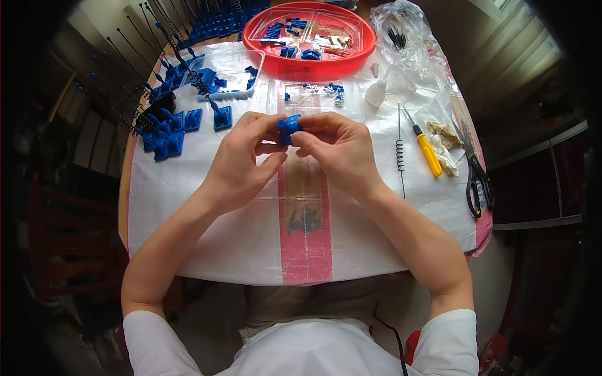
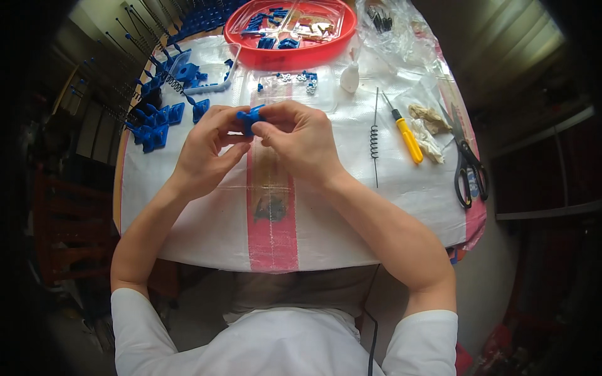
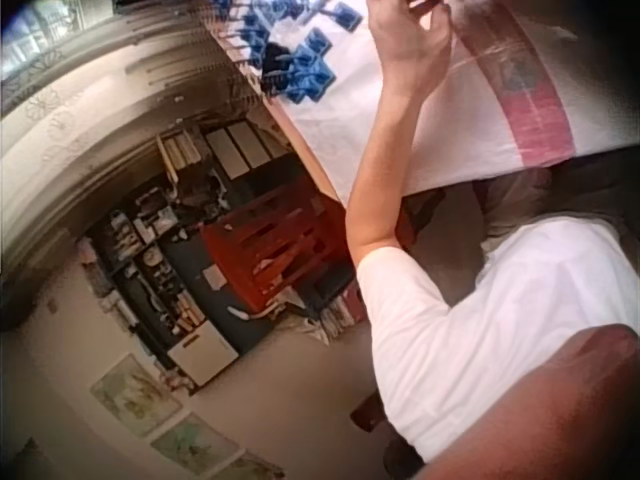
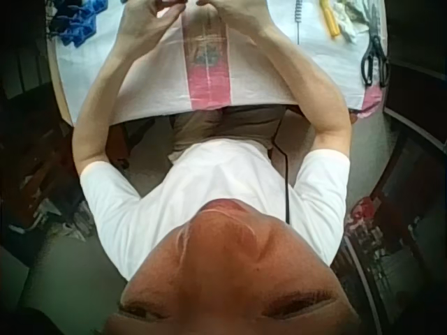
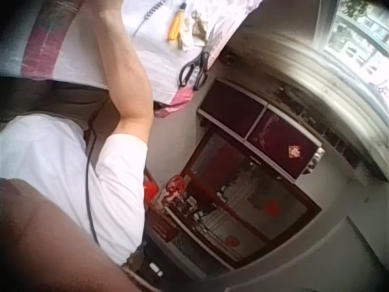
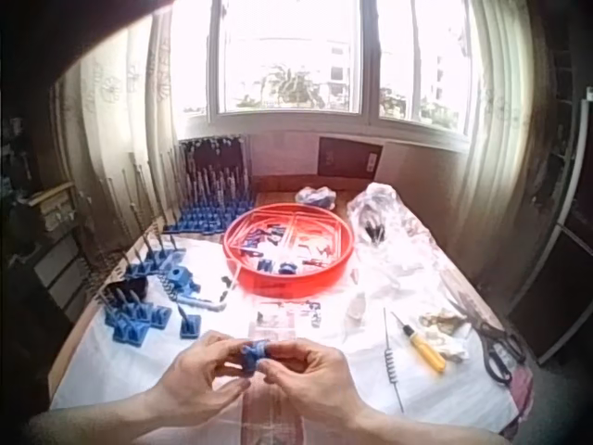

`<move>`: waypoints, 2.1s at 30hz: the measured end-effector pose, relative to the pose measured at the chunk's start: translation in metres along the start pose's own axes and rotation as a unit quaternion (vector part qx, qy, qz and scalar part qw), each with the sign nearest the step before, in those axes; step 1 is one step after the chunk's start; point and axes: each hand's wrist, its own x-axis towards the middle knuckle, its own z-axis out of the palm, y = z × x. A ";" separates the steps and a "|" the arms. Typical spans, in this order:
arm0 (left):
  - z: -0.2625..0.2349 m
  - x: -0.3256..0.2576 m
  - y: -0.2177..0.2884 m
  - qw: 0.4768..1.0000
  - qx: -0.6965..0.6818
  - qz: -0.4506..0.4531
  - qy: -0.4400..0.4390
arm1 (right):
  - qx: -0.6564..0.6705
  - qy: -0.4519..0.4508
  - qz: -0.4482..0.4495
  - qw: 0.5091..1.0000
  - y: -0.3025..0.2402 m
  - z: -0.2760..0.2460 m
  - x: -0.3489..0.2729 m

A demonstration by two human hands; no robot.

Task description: Assembling small plastic and metal components, including springs and rods, onto a blue base.

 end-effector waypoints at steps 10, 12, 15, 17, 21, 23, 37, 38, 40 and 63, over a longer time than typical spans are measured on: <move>-0.015 0.028 -0.004 0.991 0.114 -0.033 0.053 | 0.044 0.088 -0.030 0.995 -0.011 -0.028 0.019; -0.013 0.044 -0.012 0.982 0.177 0.007 0.071 | 0.066 0.120 -0.056 0.989 -0.014 -0.038 0.021; -0.005 0.072 -0.026 0.961 0.250 0.079 0.082 | 0.077 0.158 -0.078 0.981 -0.015 -0.040 0.024; 0.002 0.091 -0.036 0.937 0.320 0.126 0.064 | 0.089 0.174 -0.088 0.977 -0.012 -0.040 0.027; 0.022 0.116 -0.040 0.918 0.381 0.095 0.054 | 0.103 0.196 -0.100 0.970 -0.008 -0.048 0.030; 0.025 0.119 -0.042 0.909 0.400 0.105 0.044 | 0.104 0.199 -0.099 0.969 -0.007 -0.049 0.030; 0.016 0.141 -0.027 0.910 0.399 -0.049 -0.099 | 0.087 0.176 -0.074 0.978 -0.004 -0.041 0.026; 0.016 0.140 -0.030 0.900 0.427 -0.013 -0.086 | 0.095 0.176 -0.070 0.977 -0.003 -0.040 0.025; 0.018 0.136 -0.036 0.874 0.479 0.059 -0.060 | 0.111 0.176 -0.062 0.976 -0.003 -0.039 0.025; 0.020 0.043 -0.014 0.960 -0.242 -0.073 0.122 | 0.185 0.110 -0.008 0.977 0.002 -0.025 0.015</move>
